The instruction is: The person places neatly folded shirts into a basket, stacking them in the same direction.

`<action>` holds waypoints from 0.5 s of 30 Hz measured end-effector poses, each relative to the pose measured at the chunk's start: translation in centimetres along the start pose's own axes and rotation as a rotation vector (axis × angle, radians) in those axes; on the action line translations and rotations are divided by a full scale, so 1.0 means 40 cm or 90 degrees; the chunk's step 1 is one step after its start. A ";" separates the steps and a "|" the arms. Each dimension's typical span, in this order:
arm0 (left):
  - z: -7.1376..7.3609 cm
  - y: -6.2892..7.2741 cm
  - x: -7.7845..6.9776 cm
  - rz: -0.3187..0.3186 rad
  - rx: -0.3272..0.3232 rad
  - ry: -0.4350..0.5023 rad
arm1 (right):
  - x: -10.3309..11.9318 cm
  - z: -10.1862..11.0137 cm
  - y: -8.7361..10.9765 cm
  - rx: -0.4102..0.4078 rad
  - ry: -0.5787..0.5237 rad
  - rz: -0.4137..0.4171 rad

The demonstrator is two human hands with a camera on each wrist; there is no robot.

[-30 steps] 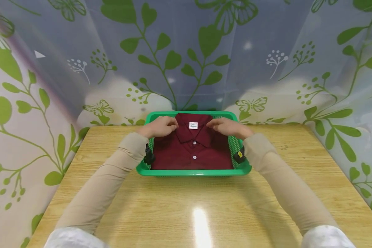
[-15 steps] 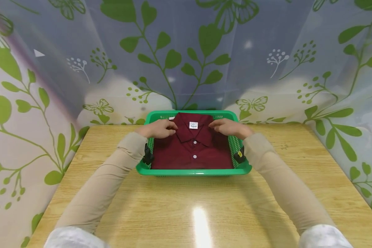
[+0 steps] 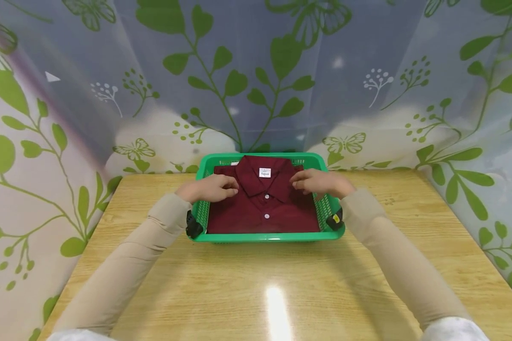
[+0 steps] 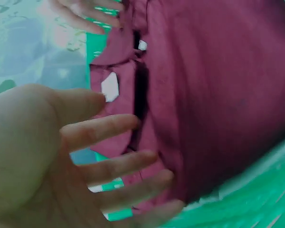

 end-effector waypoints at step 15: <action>-0.037 0.069 -0.008 -0.011 0.038 0.025 | -0.026 -0.038 0.085 0.000 0.023 0.033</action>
Point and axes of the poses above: each hand's wrist, its own y-axis away from the middle knuckle, its own z-axis out of the back of the hand, x = y × z, the point moved 3 cm from there along -y, towards the middle knuckle, and after that the axes turned 4 degrees about y, right-handed, at the moved point
